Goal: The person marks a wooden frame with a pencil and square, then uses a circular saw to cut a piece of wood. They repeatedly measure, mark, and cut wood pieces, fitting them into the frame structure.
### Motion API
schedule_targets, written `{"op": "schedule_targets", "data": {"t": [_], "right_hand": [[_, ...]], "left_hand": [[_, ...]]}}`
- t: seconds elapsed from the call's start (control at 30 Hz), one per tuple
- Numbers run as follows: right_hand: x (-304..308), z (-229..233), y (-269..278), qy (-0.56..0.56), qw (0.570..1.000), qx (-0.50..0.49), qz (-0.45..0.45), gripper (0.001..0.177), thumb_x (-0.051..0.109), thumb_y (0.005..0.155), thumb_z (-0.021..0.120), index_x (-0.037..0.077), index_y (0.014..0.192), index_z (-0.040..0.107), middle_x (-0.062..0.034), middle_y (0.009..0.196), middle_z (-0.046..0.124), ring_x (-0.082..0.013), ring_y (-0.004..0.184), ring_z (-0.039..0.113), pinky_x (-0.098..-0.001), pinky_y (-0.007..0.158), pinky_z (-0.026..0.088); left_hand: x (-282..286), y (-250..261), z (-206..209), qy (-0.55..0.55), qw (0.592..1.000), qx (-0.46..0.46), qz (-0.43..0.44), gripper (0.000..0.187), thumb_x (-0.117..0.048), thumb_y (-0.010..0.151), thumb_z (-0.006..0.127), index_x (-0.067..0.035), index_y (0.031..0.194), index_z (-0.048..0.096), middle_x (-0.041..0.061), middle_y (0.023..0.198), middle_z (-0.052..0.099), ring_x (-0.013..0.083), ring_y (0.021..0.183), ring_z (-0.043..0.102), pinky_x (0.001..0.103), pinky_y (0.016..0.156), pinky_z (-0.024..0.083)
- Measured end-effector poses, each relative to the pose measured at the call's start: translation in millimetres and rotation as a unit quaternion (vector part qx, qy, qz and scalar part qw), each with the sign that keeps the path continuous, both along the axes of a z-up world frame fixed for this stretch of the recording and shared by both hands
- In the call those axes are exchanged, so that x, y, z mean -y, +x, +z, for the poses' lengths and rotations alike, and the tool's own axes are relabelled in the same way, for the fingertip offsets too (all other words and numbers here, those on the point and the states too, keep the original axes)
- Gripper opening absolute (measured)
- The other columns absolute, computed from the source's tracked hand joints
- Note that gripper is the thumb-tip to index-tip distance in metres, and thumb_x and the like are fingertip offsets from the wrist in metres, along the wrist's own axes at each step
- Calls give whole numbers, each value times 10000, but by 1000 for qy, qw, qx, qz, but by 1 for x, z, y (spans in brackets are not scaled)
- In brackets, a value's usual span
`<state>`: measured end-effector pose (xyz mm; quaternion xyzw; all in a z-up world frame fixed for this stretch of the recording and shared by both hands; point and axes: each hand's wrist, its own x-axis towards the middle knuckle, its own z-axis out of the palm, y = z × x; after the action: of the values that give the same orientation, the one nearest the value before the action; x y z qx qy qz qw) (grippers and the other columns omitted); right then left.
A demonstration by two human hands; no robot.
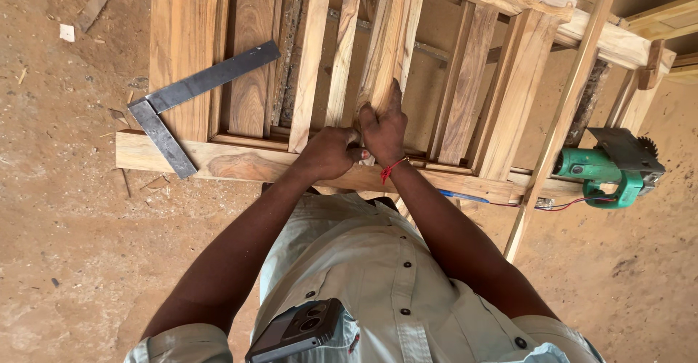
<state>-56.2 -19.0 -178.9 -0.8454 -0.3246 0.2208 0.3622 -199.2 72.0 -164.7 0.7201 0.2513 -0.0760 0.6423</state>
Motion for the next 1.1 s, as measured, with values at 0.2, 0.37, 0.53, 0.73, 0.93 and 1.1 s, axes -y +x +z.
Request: {"op": "schedule_targets", "data": {"t": [0.2,0.37,0.53,0.73,0.93,1.1], "right_hand": [[1,-4,2,3,1000,18,18,713,62,981,643,-128,1550,256,-138,908,743,-140,647,695,-277,568,579],[0,-1,0,-23,1000,-6,0,732,61,963,636,-125,1553,244,-131,832,735,-134,594,655,-281,525,541],[0,0,-1,-4,1000,11,1,716,70,959,653,-108,1548,285,-145,882,742,-153,644,684,-297,565,565],[1,-1,-1,17,998,61,15,690,105,961,684,-100,1523,339,-186,990,760,-216,763,756,-333,665,614],[0,0,0,-3,999,35,6,706,111,946,670,-97,1527,325,-177,934,760,-204,719,743,-325,632,605],[1,0,0,-16,1000,8,10,727,88,957,632,-93,1561,271,-143,882,745,-156,652,687,-298,575,575]], "left_hand": [[2,0,-1,-2,1000,-14,-5,397,-382,891,751,-9,1022,729,212,923,734,363,879,725,479,811,537],[3,-1,-4,3,1000,11,7,389,-374,875,750,-10,1011,734,211,927,739,366,882,727,475,813,545],[5,-1,-6,19,1000,1,2,388,-388,883,746,-7,958,735,225,911,734,388,877,716,495,810,539],[5,-2,-3,25,1000,7,15,381,-393,871,751,-20,941,730,230,889,727,396,857,714,499,796,544],[4,-2,0,15,1000,0,9,360,-379,874,738,-29,960,730,209,889,739,367,851,730,485,796,553],[4,-2,0,18,1000,-13,2,378,-382,884,739,-14,970,727,214,893,737,367,858,729,488,796,553]]}}
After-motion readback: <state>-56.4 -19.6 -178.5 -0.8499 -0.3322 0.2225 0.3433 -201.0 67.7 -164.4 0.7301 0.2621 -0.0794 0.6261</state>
